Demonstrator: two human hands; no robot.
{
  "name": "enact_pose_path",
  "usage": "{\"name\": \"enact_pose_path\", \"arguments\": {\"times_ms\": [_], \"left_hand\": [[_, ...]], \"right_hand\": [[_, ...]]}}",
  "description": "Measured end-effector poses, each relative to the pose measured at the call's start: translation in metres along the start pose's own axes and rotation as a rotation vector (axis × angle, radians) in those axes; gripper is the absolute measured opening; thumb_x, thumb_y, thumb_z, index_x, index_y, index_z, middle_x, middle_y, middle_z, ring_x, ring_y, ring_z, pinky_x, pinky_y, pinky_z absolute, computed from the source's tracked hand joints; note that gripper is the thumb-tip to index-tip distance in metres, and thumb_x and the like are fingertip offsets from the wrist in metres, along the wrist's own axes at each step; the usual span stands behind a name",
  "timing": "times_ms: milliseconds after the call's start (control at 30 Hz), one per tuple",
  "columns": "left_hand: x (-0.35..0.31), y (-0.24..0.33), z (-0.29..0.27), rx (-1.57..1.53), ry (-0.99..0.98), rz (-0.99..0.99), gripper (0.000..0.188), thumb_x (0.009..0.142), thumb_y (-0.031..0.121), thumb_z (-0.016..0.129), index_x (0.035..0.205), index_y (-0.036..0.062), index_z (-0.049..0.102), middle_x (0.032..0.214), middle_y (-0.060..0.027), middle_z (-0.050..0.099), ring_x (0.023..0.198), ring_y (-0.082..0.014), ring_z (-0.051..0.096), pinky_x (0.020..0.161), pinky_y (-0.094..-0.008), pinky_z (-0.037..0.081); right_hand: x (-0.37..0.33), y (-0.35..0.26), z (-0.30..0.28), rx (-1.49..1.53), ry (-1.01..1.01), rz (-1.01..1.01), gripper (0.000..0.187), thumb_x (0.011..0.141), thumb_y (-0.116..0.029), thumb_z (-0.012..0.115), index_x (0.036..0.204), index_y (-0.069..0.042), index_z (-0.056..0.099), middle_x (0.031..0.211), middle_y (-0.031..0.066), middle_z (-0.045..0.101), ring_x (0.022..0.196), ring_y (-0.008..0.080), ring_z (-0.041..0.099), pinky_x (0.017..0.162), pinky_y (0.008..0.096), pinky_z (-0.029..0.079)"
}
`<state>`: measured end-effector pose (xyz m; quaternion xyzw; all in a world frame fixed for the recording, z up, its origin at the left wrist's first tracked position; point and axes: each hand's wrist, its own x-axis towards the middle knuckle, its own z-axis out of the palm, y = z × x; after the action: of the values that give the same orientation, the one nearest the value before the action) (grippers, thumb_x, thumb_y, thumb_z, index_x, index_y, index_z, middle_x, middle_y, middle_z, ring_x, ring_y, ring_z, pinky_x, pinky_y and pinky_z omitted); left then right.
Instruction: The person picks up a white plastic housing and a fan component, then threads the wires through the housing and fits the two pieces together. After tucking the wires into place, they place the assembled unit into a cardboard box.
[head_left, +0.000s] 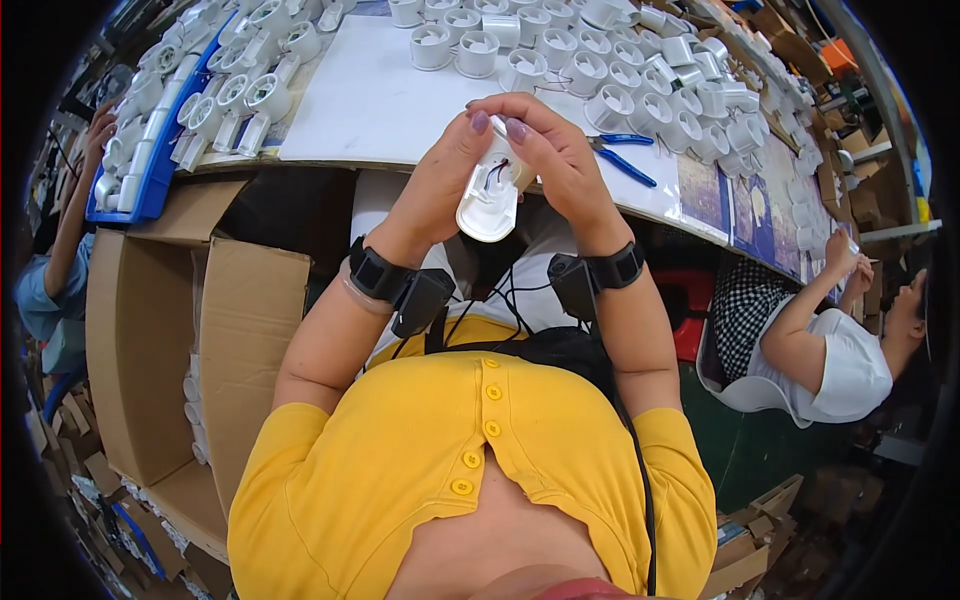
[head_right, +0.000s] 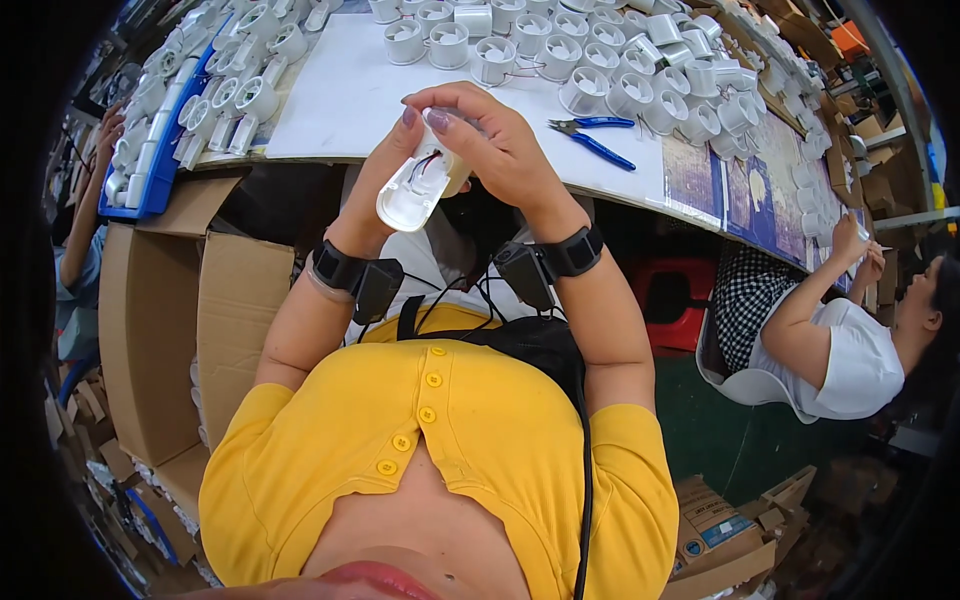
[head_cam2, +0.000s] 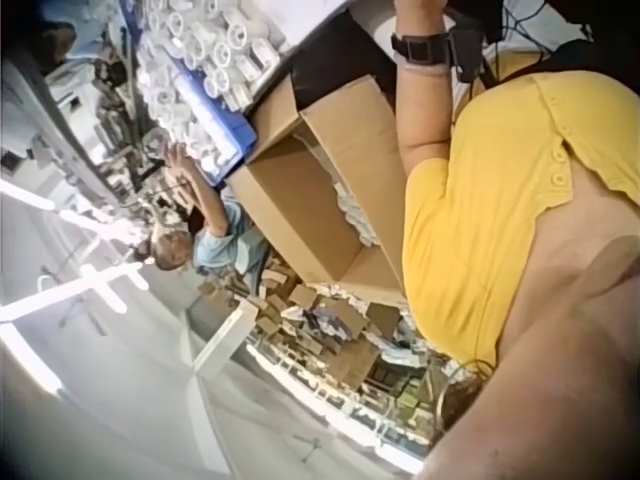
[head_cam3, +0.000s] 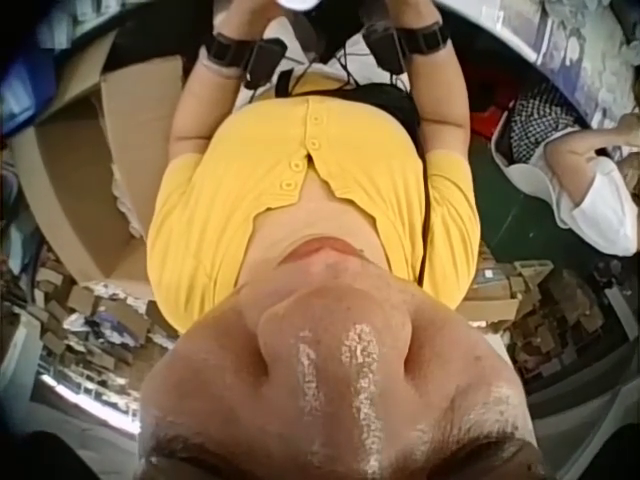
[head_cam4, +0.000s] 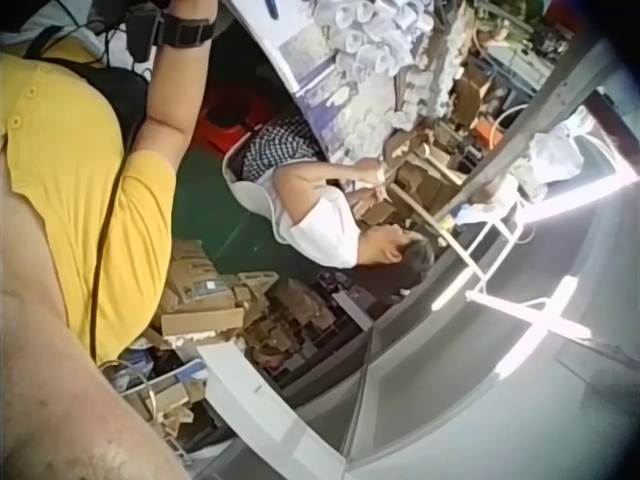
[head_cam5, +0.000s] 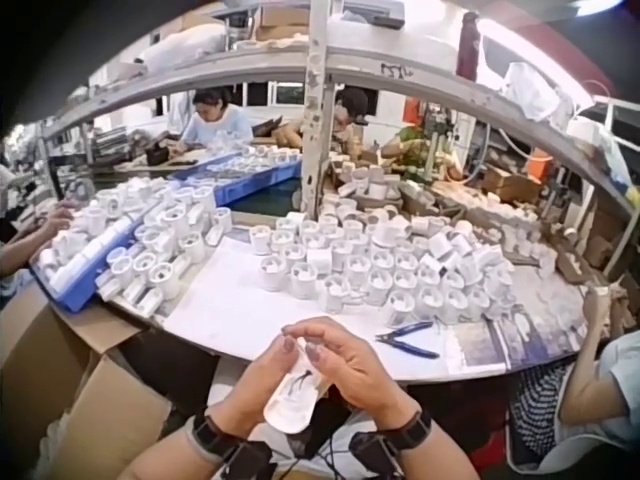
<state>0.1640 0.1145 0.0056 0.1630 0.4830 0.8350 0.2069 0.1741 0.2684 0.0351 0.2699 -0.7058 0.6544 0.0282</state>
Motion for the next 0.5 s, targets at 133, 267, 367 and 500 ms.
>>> {"name": "enact_pose_path", "arguments": {"times_ms": [133,267,367,500], "left_hand": [[-0.003,0.003,0.003,-0.014,0.041,-0.075,0.064,0.091,0.06,0.047,0.125,0.0054,0.047,0.102,-0.01,0.064,0.087,-0.0189,0.068,0.072,-0.0323,0.059],[-0.002,0.001,-0.002,-0.139,-0.042,-0.091,0.052,0.098,0.046,0.046,0.131,0.007,0.039,0.106,-0.007,0.058,0.086,-0.0143,0.064,0.069,-0.0298,0.057],[-0.003,0.002,-0.006,-0.173,-0.069,-0.128,0.051,0.098,0.043,0.048,0.133,0.0072,0.038,0.107,-0.0062,0.058,0.092,-0.0137,0.063,0.075,-0.0292,0.056],[-0.002,-0.006,-0.002,-0.133,0.047,-0.06,0.05,0.097,0.05,0.046,0.123,0.0072,0.048,0.102,-0.009,0.063,0.084,-0.0188,0.066,0.071,-0.0319,0.057]], "right_hand": [[-0.001,0.008,0.0,0.003,0.012,-0.052,0.034,0.095,-0.017,0.042,0.118,0.001,0.058,0.12,0.0096,0.059,0.112,0.0172,0.053,0.1,0.0289,0.037],[-0.002,0.009,0.002,0.056,0.032,-0.03,0.032,0.094,-0.016,0.042,0.115,0.001,0.058,0.117,0.0089,0.059,0.11,0.017,0.053,0.1,0.0291,0.037],[-0.002,0.009,0.002,0.072,0.003,-0.018,0.031,0.094,-0.015,0.042,0.115,0.001,0.058,0.118,0.0087,0.059,0.11,0.0167,0.053,0.1,0.0292,0.037],[0.0,0.016,0.004,0.117,0.065,-0.093,0.026,0.094,-0.017,0.05,0.111,-0.002,0.063,0.108,0.0053,0.063,0.099,0.0129,0.058,0.089,0.0264,0.045]]}}
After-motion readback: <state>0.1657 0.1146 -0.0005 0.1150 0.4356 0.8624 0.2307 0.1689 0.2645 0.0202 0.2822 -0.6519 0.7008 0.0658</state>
